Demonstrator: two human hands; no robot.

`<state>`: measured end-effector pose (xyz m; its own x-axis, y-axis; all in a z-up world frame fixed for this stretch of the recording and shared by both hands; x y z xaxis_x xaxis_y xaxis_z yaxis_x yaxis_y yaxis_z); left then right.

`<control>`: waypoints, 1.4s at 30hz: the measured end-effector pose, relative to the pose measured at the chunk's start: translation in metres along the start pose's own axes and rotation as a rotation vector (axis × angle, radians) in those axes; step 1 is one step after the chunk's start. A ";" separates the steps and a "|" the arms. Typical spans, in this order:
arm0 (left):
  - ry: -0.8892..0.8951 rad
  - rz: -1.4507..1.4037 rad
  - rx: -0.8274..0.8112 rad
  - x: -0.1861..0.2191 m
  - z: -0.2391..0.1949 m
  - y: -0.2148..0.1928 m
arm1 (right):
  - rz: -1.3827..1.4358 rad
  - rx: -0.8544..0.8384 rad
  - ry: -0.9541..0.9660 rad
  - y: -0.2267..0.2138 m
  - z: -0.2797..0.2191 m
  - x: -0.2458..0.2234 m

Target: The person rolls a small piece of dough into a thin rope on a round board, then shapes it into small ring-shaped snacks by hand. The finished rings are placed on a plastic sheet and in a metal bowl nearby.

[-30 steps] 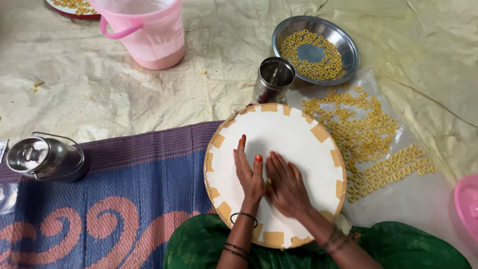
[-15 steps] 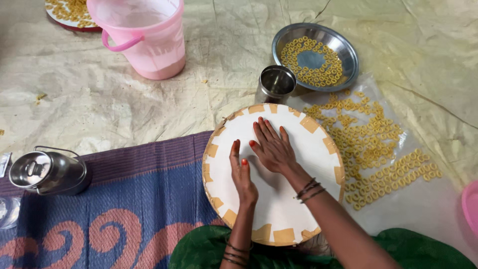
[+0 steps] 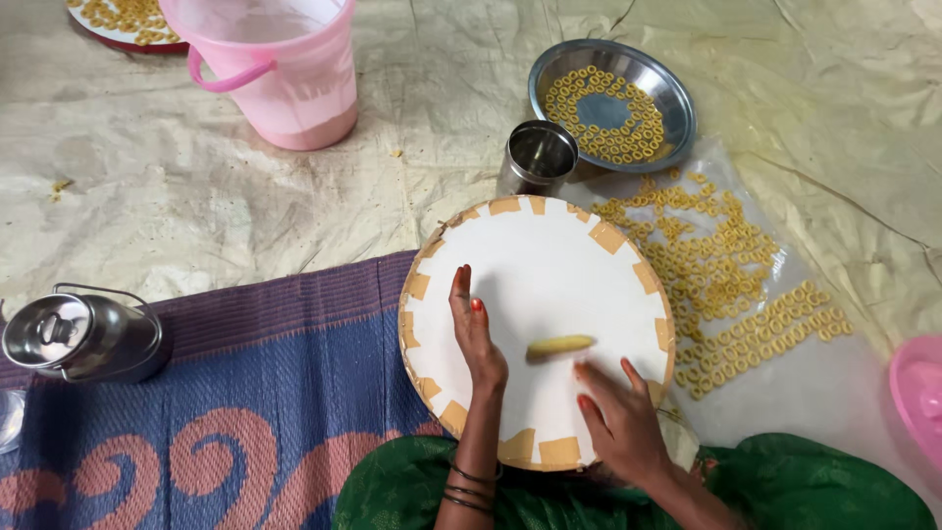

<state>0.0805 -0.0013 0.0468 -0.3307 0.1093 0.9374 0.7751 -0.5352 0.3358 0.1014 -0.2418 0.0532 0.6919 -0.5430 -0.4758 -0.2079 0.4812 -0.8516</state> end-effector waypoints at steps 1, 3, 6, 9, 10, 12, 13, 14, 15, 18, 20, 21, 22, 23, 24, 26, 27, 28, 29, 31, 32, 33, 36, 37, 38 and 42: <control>-0.006 -0.005 -0.006 -0.001 0.000 0.000 | 0.030 -0.035 0.023 0.000 -0.008 0.002; -0.017 -0.017 -0.014 -0.003 0.001 -0.002 | 0.011 0.049 0.057 -0.010 -0.010 0.005; -0.093 -0.031 -0.014 -0.012 0.007 -0.005 | -0.026 0.055 -0.005 -0.011 0.006 -0.005; -0.060 -0.101 -0.012 -0.011 0.014 -0.012 | -0.242 -0.200 -0.242 0.032 0.048 -0.036; -0.067 -0.135 -0.014 -0.013 0.013 -0.013 | -0.345 -0.181 -0.276 0.042 0.064 -0.042; -0.072 -0.207 -0.016 -0.016 0.013 -0.014 | -0.430 -0.127 -0.279 0.055 0.108 -0.044; -0.063 -0.192 -0.015 -0.017 0.013 -0.013 | -0.412 -0.092 -0.249 0.056 0.136 -0.040; -0.054 -0.173 -0.015 -0.016 0.012 -0.013 | -0.408 -0.062 -0.195 0.056 0.162 -0.035; -0.044 -0.153 -0.016 -0.015 0.011 -0.013 | -0.405 -0.032 -0.141 0.054 0.179 -0.031; -0.089 -0.176 -0.011 -0.015 0.010 -0.014 | -0.401 0.067 -0.228 0.051 0.201 -0.043; -0.059 -0.149 -0.007 -0.014 0.012 -0.013 | -0.387 0.047 -0.348 0.051 0.186 -0.054; -0.048 -0.135 -0.005 -0.014 0.010 -0.014 | -0.380 0.035 -0.405 0.050 0.172 -0.058; -0.052 -0.138 -0.006 -0.015 0.011 -0.013 | -0.391 -0.003 -0.443 0.051 0.157 -0.061; -0.056 -0.140 -0.007 -0.014 0.011 -0.013 | -0.402 -0.042 -0.481 0.050 0.139 -0.065; -0.060 -0.142 -0.008 -0.014 0.010 -0.014 | -0.397 -0.093 -0.502 0.050 0.118 -0.067; -0.063 -0.152 -0.006 -0.015 0.009 -0.014 | -0.365 -0.145 -0.525 0.044 0.083 -0.069; -0.065 -0.157 -0.004 -0.015 0.009 -0.014 | -0.338 -0.146 -0.527 0.040 0.069 -0.070; -0.064 -0.164 -0.005 -0.016 0.009 -0.014 | -0.310 -0.146 -0.527 0.038 0.063 -0.069; -0.064 -0.171 -0.005 -0.016 0.008 -0.014 | -0.325 -0.134 -0.530 0.039 0.066 -0.068; -0.069 -0.183 -0.005 -0.019 0.008 -0.015 | -0.353 -0.111 -0.534 0.044 0.085 -0.066; -0.072 -0.192 -0.002 -0.020 0.008 -0.015 | -0.386 -0.083 -0.512 0.046 0.104 -0.063; -0.075 -0.202 0.001 -0.022 0.009 -0.015 | -0.419 -0.055 -0.489 0.051 0.128 -0.061; -0.022 -0.176 -0.020 -0.019 0.012 -0.016 | -0.479 0.048 -0.404 0.050 0.193 -0.053; -0.041 -0.208 -0.016 -0.021 0.013 -0.015 | -0.485 0.041 -0.391 0.051 0.206 -0.051; -0.063 -0.234 -0.011 -0.023 0.013 -0.017 | -0.485 0.030 -0.375 0.055 0.211 -0.052; -0.090 -0.259 0.012 -0.028 0.014 -0.020 | -0.463 0.092 -0.358 0.051 0.156 -0.059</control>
<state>0.0815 0.0181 0.0153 -0.4701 0.3155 0.8243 0.6771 -0.4702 0.5661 0.1580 -0.0777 0.0725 0.8900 -0.4522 0.0582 0.2210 0.3162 -0.9226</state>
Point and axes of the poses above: each hand's wrist, its own z-axis towards the middle knuckle, its own y-axis out of the palm, x = y × z, the point moved 8 cm from there along z, towards the middle knuckle, and after that the axes turned 2 degrees about x, right-handed, at the moved point
